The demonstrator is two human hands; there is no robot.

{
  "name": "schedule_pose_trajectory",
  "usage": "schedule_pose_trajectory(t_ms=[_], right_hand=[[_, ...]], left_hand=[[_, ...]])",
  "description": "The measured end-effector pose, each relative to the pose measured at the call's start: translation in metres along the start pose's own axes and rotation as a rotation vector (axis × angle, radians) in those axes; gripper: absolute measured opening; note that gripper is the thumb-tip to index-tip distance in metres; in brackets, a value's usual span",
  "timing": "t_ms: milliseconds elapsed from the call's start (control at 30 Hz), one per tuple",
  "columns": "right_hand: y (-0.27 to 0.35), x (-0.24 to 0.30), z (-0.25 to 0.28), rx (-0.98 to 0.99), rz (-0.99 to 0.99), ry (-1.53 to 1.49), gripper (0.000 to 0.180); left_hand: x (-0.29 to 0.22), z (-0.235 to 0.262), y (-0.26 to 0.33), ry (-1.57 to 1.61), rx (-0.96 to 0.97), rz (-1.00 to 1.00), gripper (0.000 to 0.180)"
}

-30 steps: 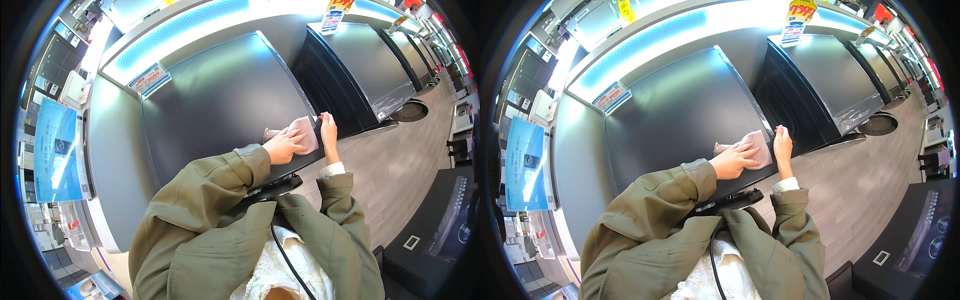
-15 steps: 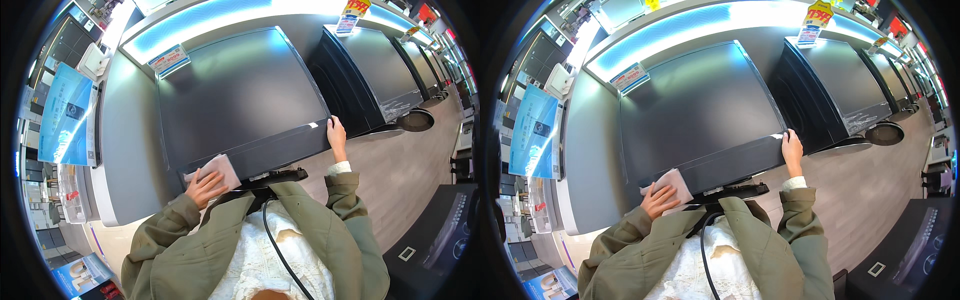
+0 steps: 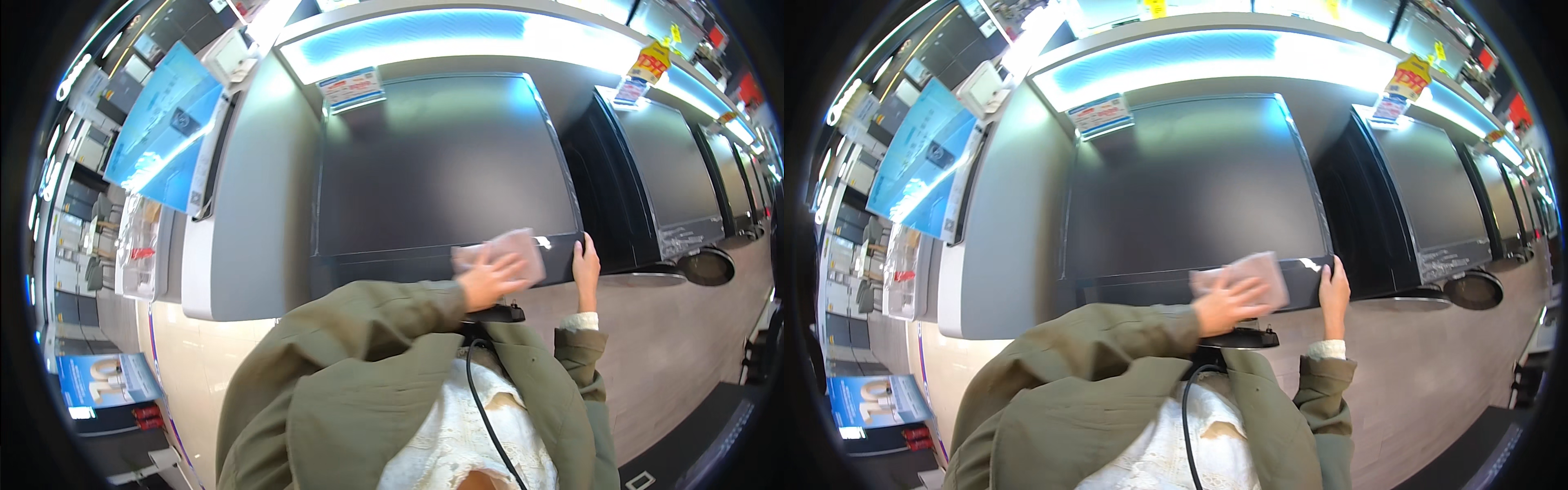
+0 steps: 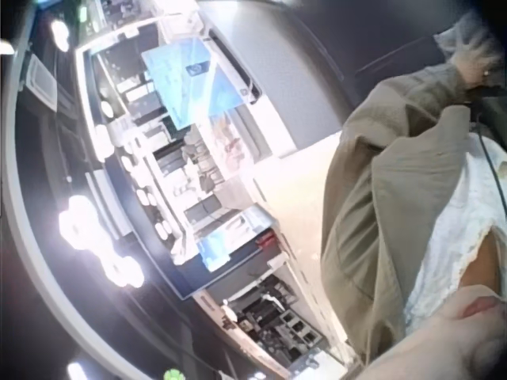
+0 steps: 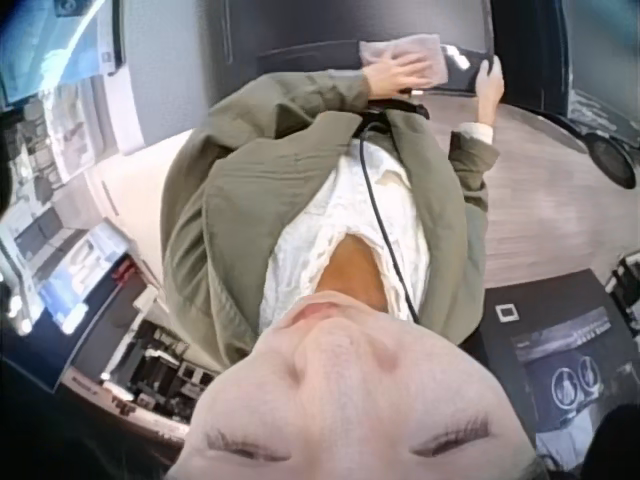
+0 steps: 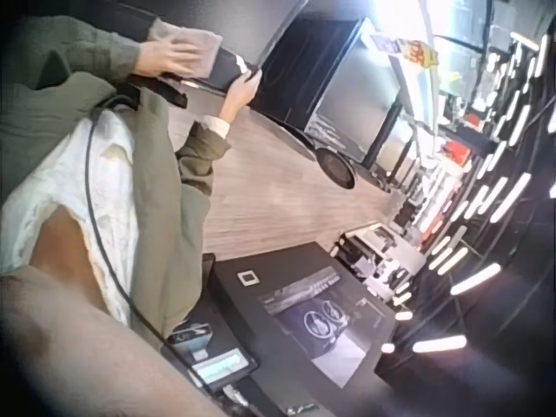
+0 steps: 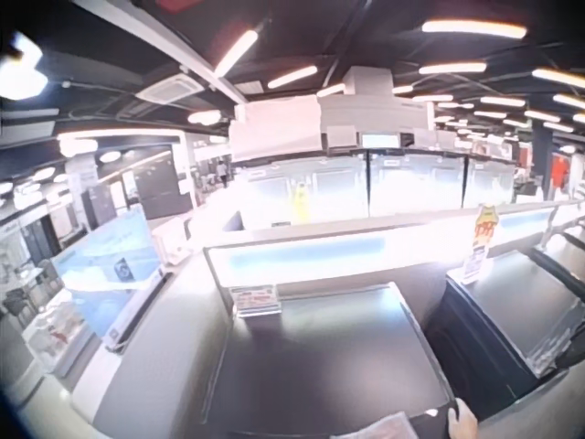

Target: The person wipes the surfaces of several washing machines and dryers in a retail showroom using a cloth. They clean the tops, control panels, and doors of multiple units, moving from one appliance to the next in sequence.

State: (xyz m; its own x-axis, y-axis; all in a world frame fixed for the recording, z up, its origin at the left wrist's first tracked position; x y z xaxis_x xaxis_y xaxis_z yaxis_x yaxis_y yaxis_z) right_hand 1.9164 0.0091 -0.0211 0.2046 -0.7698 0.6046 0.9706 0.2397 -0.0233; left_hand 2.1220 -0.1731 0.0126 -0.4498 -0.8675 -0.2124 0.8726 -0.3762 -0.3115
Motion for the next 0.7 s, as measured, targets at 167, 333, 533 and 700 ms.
schedule_pose_trajectory(t_ms=[167,333,533,700], right_hand=[[-0.002,-0.006,-0.003,0.007,0.005,0.014,0.04],[-0.002,0.003,-0.006,-0.018,-0.039,0.069,0.04],[-0.002,0.004,-0.01,-0.107,-0.05,0.164,0.039],[-0.009,0.01,-0.023,-0.174,-0.055,0.255,0.039]], left_hand=[[-0.006,-0.028,-0.053,-0.118,0.046,-0.035,0.049],[0.019,-0.008,-0.001,-0.147,0.073,0.028,0.055],[0.059,0.06,0.149,-0.166,0.131,0.495,0.068],[0.048,0.083,0.241,-0.353,-0.009,0.807,0.069]])
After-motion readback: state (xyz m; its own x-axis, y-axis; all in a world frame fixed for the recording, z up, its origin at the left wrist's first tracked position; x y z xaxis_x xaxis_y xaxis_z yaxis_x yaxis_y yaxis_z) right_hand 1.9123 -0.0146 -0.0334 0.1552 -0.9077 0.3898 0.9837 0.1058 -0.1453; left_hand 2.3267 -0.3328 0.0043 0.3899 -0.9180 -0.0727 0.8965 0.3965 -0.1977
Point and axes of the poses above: each hand's wrist, its own y-axis away from the middle knuckle, its own z-axis out of the back of the hand, x = y × z, the point moved 2 cm from there along -y, towards the middle knuckle, and after that the axes turned 6 degrees about -z, right-handed, at the moved point
